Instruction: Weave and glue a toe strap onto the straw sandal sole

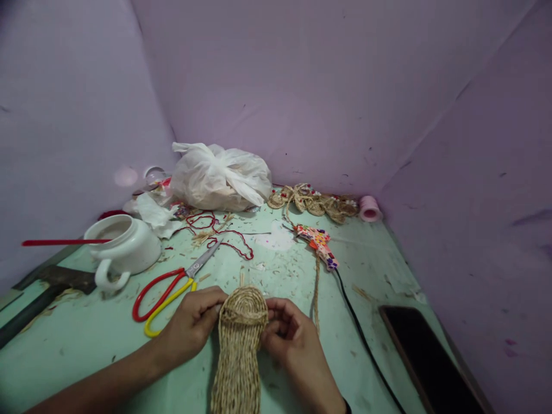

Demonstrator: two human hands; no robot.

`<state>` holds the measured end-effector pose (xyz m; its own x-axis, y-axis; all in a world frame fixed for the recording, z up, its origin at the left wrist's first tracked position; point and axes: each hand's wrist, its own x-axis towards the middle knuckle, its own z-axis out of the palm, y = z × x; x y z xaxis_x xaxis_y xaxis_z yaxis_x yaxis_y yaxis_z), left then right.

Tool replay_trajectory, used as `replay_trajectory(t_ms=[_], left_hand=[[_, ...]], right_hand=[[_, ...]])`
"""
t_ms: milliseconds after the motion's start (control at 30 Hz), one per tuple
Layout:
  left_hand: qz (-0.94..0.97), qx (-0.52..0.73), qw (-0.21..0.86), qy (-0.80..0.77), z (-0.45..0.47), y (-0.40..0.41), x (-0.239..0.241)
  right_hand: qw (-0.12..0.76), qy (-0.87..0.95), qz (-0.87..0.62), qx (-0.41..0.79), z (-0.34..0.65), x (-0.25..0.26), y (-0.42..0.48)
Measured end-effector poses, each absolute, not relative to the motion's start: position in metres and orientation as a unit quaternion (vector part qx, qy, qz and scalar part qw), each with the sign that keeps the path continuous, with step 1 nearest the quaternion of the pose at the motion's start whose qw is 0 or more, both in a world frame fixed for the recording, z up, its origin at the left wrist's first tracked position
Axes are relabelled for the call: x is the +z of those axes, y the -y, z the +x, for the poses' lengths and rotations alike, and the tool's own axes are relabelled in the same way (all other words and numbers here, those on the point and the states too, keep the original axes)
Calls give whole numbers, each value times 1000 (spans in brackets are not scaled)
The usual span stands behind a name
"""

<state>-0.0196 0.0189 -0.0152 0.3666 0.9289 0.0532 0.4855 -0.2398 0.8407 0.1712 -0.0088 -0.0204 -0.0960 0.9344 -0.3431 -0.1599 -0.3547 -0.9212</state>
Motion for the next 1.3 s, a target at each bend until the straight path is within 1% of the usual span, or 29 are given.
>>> replay_trajectory(t_ms=[100,300,533,767,867,1033,1300], left_hand=[[696,302,434,-486,-20,-21,-15],[556,307,587,-503,-16,-25,-16],[468,274,647,-537,-13,-27,-16],[477,281,653,-516,-14,-28,-19],[487,284,648,-512,-13,-28,-21],[498,290,637,-512,-11,-27,-18],[509,281,633,-511,-9,-27,-16]], right_hand=[[425,370,-517,644,171,-20,9],[443,357,-504,650,169,-20,8],[451,376,-523,618,167,-12,7],[461,395,-520,602,168,-10,9],[477,404,-533,571,169,-11,9],[468,436,-550,536,168,-14,9],[453,507,-606,412,164,-20,11]])
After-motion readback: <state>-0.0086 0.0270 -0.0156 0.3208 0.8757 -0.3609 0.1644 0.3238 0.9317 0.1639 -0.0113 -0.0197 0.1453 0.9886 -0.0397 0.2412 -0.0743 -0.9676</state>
